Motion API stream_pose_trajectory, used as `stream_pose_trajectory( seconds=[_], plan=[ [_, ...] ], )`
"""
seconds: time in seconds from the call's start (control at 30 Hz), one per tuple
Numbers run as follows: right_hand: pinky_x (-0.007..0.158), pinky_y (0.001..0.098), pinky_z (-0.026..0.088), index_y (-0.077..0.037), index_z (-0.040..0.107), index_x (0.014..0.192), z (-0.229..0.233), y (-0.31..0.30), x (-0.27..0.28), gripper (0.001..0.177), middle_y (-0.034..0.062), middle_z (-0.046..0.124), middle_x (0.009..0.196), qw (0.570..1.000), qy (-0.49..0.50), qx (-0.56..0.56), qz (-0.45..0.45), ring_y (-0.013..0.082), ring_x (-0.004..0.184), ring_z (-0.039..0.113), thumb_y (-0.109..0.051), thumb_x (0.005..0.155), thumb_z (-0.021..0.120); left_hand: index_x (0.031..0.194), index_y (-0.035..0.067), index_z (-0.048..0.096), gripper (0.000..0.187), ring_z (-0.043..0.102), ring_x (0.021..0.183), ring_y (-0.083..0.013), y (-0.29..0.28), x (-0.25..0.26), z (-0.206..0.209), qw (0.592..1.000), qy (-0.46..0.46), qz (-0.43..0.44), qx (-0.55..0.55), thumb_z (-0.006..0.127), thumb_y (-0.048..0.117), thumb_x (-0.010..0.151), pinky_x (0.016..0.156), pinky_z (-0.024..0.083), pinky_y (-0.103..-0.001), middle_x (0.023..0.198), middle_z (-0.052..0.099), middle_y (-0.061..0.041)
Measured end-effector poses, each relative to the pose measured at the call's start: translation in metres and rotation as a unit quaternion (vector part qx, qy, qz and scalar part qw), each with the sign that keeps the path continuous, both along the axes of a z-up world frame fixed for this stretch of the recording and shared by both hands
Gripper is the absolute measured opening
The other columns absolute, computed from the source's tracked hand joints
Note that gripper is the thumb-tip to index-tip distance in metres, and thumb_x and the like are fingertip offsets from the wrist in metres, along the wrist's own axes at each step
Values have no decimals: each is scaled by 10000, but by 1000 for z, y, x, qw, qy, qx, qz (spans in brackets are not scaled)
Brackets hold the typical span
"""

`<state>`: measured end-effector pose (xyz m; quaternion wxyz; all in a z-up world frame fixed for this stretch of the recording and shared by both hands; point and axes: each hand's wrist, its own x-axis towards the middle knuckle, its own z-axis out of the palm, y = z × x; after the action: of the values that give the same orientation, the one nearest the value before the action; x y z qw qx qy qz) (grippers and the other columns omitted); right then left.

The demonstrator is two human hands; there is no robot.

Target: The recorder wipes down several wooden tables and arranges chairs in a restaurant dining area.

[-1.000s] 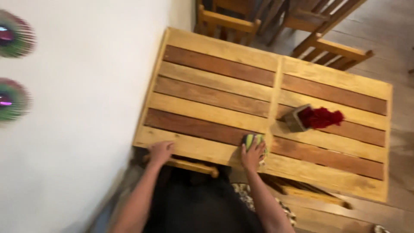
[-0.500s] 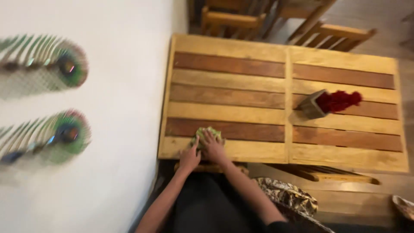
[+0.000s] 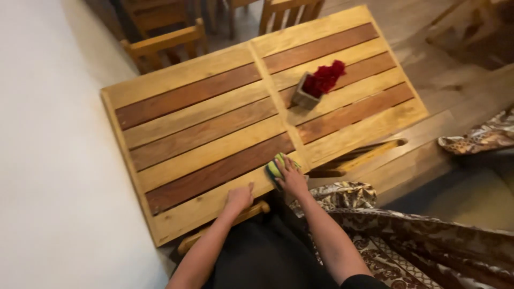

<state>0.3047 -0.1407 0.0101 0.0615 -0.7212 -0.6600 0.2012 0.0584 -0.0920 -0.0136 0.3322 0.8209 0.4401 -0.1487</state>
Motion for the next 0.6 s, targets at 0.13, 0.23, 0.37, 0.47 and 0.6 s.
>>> stream_pose_trajectory(
  seconds=[0.13,0.23,0.37,0.47,0.6],
  plan=[
    [1159,622,304,-301,254,1629,-19,-13,54,850,122,170,1692,1000,-12,2,-9,376,1542,212,-445,910,684,1500,65,478,589,743,939,-383,-6,29,-27,999,38,24,28,526,250,943,842,565,-559,1033,750,-203],
    [1146,635,297,-300,244,1615,-4,-4,66,847,124,157,1710,999,-23,-11,43,369,1546,203,-448,898,671,1406,-51,508,590,722,973,-408,-5,44,-26,995,44,78,-47,548,304,937,851,576,-527,1065,727,-251],
    [1168,642,263,-240,254,1616,-4,2,54,921,160,169,1691,1000,-19,-9,8,398,1553,183,-366,816,691,1201,-47,697,436,729,1012,-394,-21,64,-73,993,61,92,-32,526,274,960,866,577,-528,1122,725,-263],
    [1183,642,248,-175,268,1618,-15,4,38,941,214,174,1679,998,-9,57,2,452,1536,179,-334,791,687,1249,-78,653,473,743,997,-385,-26,68,-66,988,77,136,0,580,240,906,839,593,-518,1134,719,-264],
    [1200,620,246,-142,271,1625,-7,19,4,936,225,181,1694,992,22,112,44,483,1557,159,-322,804,682,1197,110,727,385,673,1081,-405,-32,37,14,966,-27,246,-76,573,378,967,913,538,-530,1142,732,-186]
  ],
)
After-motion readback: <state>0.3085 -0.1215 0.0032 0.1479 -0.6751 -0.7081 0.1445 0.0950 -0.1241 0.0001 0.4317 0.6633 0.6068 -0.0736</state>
